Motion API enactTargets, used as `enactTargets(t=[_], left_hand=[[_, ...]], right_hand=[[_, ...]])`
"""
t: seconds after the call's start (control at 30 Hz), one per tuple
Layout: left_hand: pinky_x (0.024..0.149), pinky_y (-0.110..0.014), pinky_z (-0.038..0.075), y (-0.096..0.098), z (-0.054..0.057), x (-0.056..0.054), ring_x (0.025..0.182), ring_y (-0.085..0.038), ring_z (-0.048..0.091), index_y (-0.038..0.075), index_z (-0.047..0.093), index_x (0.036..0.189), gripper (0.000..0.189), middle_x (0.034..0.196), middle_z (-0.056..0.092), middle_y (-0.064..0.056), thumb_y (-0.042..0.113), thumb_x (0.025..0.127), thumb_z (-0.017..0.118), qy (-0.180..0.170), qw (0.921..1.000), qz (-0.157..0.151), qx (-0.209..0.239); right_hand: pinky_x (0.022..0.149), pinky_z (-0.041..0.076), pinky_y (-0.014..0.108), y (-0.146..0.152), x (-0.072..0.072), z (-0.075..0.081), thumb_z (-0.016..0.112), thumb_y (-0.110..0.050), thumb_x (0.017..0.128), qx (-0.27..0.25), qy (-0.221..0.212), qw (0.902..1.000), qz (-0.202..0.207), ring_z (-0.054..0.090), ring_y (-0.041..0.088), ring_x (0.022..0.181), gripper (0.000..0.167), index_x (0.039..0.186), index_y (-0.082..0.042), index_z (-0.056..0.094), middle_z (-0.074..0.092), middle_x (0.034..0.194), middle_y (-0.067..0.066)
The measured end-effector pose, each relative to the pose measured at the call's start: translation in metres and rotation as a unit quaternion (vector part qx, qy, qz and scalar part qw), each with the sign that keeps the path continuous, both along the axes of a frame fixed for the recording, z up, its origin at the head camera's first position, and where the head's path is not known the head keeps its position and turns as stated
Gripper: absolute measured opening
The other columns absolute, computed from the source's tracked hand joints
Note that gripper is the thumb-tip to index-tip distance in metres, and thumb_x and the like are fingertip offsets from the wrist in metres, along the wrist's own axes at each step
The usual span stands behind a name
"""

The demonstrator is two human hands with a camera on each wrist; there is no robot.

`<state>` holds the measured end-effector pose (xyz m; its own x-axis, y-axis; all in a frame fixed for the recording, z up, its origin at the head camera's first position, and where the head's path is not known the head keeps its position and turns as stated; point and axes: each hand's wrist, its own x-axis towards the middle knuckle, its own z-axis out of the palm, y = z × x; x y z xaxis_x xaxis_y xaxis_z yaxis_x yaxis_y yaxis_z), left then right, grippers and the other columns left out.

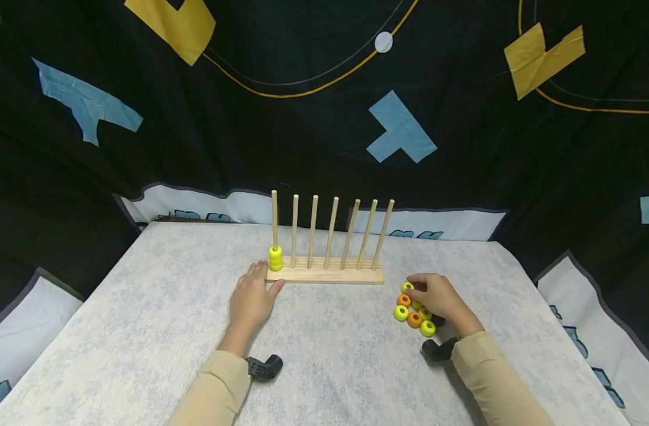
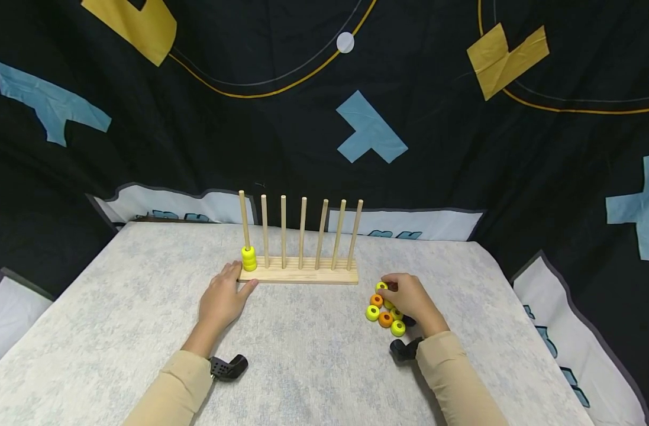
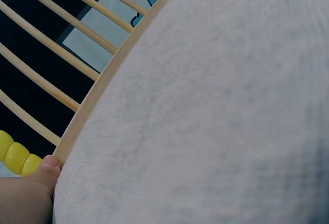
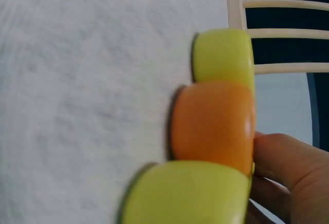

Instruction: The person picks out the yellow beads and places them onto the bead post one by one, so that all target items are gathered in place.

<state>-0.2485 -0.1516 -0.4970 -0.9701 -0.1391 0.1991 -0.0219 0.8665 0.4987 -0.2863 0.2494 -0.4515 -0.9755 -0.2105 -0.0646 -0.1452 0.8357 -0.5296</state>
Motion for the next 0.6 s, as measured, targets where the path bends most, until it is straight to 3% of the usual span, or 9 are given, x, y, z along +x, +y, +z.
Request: enactTargets(t=[0.33,0.6], left_hand=[[0.121,-0.054,0.029,0.002,0.003,0.002,0.148,-0.037,0.033,0.000,0.039,0.150,0.072,0.156,0.040,-0.019,0.048,0.098,0.057,-0.003,1.0000,0.000,0.003],[0.121,-0.053,0.028,0.002,0.003,0.002,0.148,-0.037,0.032,0.000,0.039,0.150,0.072,0.156,0.039,-0.019,0.047,0.099,0.057,-0.004,1.0000,-0.001,0.001]], right_hand=[[0.092,0.056,0.046,-0.002,0.003,-0.002,0.063,-0.020,0.098,-0.014,0.018,0.9997,0.009,0.063,0.026,0.106,0.041,0.135,-0.002,0.059,0.065,0.125,0.017],[0.090,0.056,0.047,-0.010,0.007,0.003,0.059,-0.024,0.101,-0.019,0.066,0.9975,0.016,0.062,0.028,0.108,0.043,0.138,-0.002,0.056,0.063,0.126,0.017]])
